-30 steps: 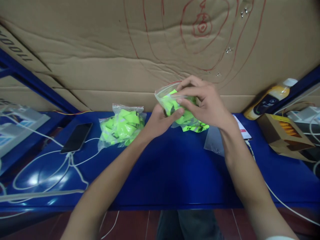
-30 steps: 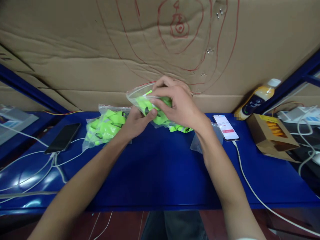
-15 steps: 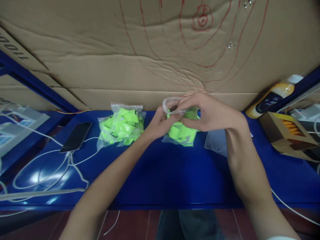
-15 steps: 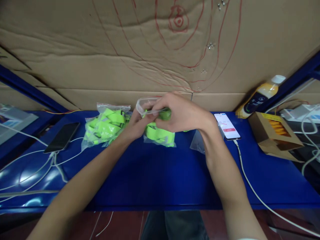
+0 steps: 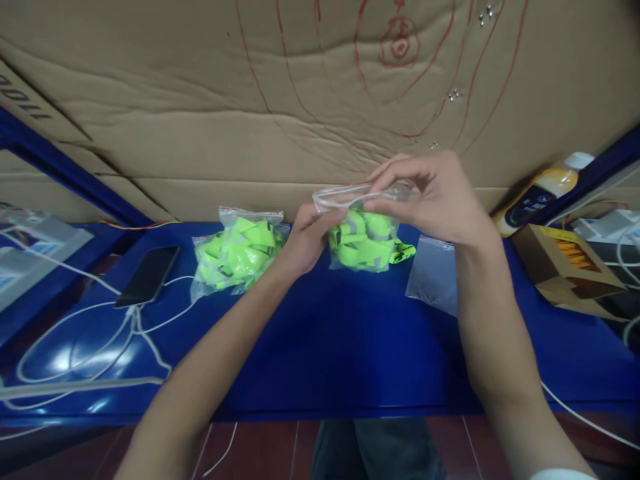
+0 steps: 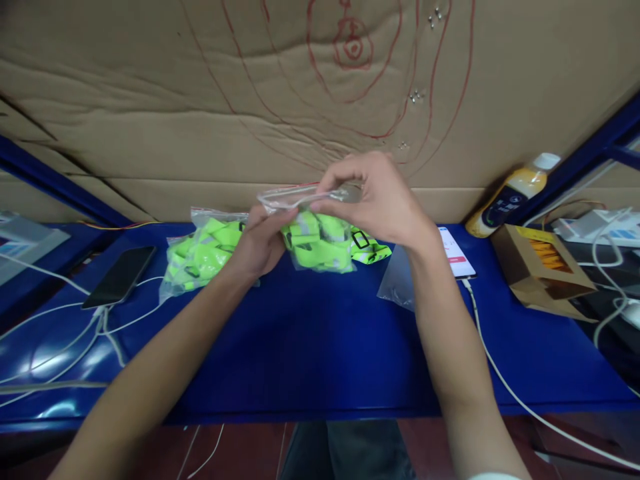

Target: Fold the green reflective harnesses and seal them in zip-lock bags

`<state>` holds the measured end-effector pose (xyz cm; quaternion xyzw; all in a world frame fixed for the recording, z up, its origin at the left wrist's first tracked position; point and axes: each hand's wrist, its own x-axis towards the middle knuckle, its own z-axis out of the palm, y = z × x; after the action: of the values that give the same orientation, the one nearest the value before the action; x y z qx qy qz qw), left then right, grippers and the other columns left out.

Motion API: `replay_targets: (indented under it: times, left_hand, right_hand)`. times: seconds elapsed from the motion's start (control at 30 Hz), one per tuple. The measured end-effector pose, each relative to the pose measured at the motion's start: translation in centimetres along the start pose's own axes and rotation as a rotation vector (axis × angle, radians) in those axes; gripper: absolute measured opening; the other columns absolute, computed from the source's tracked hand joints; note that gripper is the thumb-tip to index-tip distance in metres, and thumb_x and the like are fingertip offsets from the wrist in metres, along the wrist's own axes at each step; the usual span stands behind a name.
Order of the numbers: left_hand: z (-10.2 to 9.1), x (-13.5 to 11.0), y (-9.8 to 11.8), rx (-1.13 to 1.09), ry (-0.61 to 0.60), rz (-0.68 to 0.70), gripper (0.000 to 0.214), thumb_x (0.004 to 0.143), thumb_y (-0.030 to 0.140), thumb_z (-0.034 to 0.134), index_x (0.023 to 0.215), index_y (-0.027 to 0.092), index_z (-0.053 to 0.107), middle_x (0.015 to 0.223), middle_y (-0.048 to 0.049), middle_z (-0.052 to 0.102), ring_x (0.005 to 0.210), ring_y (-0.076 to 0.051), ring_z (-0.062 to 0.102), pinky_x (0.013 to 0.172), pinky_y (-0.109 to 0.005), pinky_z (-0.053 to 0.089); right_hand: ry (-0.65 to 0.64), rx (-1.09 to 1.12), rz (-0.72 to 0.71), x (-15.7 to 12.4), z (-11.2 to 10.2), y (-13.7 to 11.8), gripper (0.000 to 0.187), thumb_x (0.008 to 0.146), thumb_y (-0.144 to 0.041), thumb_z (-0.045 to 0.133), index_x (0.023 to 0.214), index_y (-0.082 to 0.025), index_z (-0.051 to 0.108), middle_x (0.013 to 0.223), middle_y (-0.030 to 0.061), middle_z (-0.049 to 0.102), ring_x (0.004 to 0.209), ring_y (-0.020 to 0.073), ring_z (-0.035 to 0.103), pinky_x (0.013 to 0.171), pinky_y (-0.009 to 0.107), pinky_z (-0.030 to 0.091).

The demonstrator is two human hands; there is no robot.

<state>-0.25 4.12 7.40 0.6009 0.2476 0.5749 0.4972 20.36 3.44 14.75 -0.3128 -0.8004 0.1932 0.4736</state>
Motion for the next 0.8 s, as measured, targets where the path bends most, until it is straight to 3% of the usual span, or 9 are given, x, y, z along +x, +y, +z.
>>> replay_targets:
  times: [0.13,0.27,0.4,0.5,0.67,0.8]
  left_hand:
    - [-0.3,0.7,0.3,-0.094,0.085,-0.017,0.028,0.084,0.049,0.087,0.091,0.022,0.081,0.097,-0.0047,0.081,0.100,-0.026,0.078,0.083,-0.034,0.064]
    - [-0.9,0.9,-0.4,-0.003,0.120,0.078,0.037,0.093,0.058,0.080,0.091,0.021,0.081,0.091,-0.0040,0.080,0.090,-0.021,0.077,0.079,-0.030,0.062]
    - [-1.1,0.9,-0.6,0.016,0.162,0.117,0.042,0.096,0.061,0.076,0.086,0.020,0.082,0.080,-0.0035,0.077,0.079,-0.019,0.076,0.068,-0.028,0.059]
    - [-0.9,0.9,-0.4,-0.003,0.180,0.096,0.044,0.093,0.064,0.078,0.083,0.021,0.080,0.079,-0.0040,0.078,0.084,-0.022,0.077,0.068,-0.029,0.061]
    - [-1.1,1.3,-0.6,-0.046,0.268,0.130,0.042,0.088,0.062,0.084,0.082,0.021,0.077,0.081,-0.0033,0.077,0.087,-0.021,0.078,0.073,-0.029,0.062]
    - [-1.4,1.7,-0.7,-0.066,0.309,0.172,0.040,0.084,0.061,0.088,0.085,0.023,0.077,0.083,-0.0018,0.078,0.083,-0.019,0.076,0.073,-0.029,0.062]
  right_hand:
    - [0.168,0.034,-0.013,0.4,0.5,0.5,0.035,0.078,-0.045,0.096,0.097,-0.024,0.075,0.096,0.0019,0.074,0.087,0.0182,0.068,0.076,0.032,0.057]
    - [0.094,0.031,0.108,0.5,0.9,1.8,0.038,0.082,-0.056,0.091,0.075,-0.022,0.075,0.069,0.0009,0.066,0.064,0.0148,0.056,0.056,0.031,0.043]
    - [0.134,-0.001,0.089,0.6,1.5,2.9,0.039,0.086,-0.053,0.087,0.070,-0.021,0.070,0.063,-0.0013,0.060,0.059,0.0125,0.050,0.053,0.031,0.036]
    - [0.146,0.003,0.060,0.8,1.9,3.3,0.037,0.087,-0.049,0.086,0.070,-0.022,0.067,0.065,-0.0017,0.060,0.061,0.0121,0.049,0.056,0.030,0.039]
    - [0.040,0.208,0.127,0.7,1.7,3.4,0.041,0.077,-0.058,0.093,0.078,-0.023,0.072,0.071,0.0007,0.066,0.062,0.0144,0.058,0.058,0.032,0.050]
    - [0.099,0.216,0.130,0.8,1.7,3.8,0.040,0.078,-0.057,0.093,0.073,-0.024,0.071,0.066,-0.0005,0.066,0.057,0.0135,0.059,0.054,0.031,0.051]
